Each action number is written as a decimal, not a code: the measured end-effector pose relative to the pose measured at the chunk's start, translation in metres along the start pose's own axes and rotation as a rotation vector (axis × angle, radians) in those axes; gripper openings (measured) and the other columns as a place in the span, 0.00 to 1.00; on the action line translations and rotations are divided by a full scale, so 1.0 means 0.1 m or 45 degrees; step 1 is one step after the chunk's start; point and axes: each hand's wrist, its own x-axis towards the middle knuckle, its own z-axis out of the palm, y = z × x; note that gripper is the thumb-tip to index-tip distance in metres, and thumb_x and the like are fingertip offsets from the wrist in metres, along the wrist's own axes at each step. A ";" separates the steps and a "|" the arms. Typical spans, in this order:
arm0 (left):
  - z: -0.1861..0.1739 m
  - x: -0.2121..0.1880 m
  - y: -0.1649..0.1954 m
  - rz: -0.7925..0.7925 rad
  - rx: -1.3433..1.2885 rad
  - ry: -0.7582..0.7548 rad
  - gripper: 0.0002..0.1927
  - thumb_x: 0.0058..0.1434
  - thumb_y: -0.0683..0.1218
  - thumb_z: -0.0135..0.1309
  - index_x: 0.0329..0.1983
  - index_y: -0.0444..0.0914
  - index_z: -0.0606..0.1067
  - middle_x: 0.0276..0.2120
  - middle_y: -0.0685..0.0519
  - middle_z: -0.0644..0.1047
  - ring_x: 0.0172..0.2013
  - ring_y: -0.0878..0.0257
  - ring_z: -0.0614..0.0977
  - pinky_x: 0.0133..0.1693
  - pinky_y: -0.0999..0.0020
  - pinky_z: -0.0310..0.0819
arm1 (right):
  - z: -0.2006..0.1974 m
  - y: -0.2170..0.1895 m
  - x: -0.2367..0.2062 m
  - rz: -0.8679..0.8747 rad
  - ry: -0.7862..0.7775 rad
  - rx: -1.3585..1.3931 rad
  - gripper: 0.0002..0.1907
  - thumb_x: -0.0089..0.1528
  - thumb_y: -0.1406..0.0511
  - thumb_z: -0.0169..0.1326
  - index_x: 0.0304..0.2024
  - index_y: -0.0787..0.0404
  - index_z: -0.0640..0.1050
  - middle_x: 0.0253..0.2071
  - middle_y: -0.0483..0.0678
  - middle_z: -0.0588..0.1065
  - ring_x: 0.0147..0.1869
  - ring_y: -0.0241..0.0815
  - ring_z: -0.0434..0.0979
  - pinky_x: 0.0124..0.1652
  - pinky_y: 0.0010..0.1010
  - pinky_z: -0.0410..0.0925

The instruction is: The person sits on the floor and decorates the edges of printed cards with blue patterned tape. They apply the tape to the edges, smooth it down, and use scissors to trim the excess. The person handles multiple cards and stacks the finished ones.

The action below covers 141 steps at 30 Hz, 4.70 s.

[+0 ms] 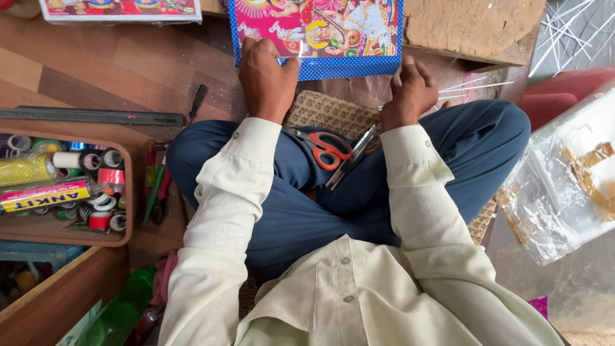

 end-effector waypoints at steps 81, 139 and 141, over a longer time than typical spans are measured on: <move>-0.04 0.17 -0.23 0.054 -0.170 -0.098 0.10 0.49 0.45 0.62 0.23 0.32 0.79 0.29 0.45 0.77 0.32 0.54 0.81 0.35 0.56 0.74 | -0.25 -0.25 -2.21 0.859 -1.199 0.163 0.38 0.63 0.45 0.60 0.62 0.68 0.71 0.30 0.45 0.71 0.24 0.34 0.69 0.24 0.25 0.62; 0.01 0.21 -0.32 0.072 -0.147 -0.091 0.10 0.49 0.45 0.61 0.25 0.31 0.81 0.31 0.43 0.78 0.34 0.52 0.82 0.37 0.54 0.75 | -0.08 -0.19 -2.26 0.682 -1.255 0.154 0.40 0.66 0.42 0.54 0.61 0.71 0.69 0.30 0.46 0.69 0.22 0.34 0.66 0.25 0.25 0.62; 0.01 0.22 -0.32 0.047 -0.137 -0.125 0.10 0.50 0.45 0.61 0.23 0.31 0.81 0.29 0.44 0.79 0.34 0.52 0.82 0.37 0.54 0.75 | -0.08 -0.19 -2.27 0.670 -1.264 0.169 0.40 0.66 0.42 0.54 0.61 0.71 0.69 0.30 0.46 0.69 0.23 0.34 0.66 0.25 0.25 0.62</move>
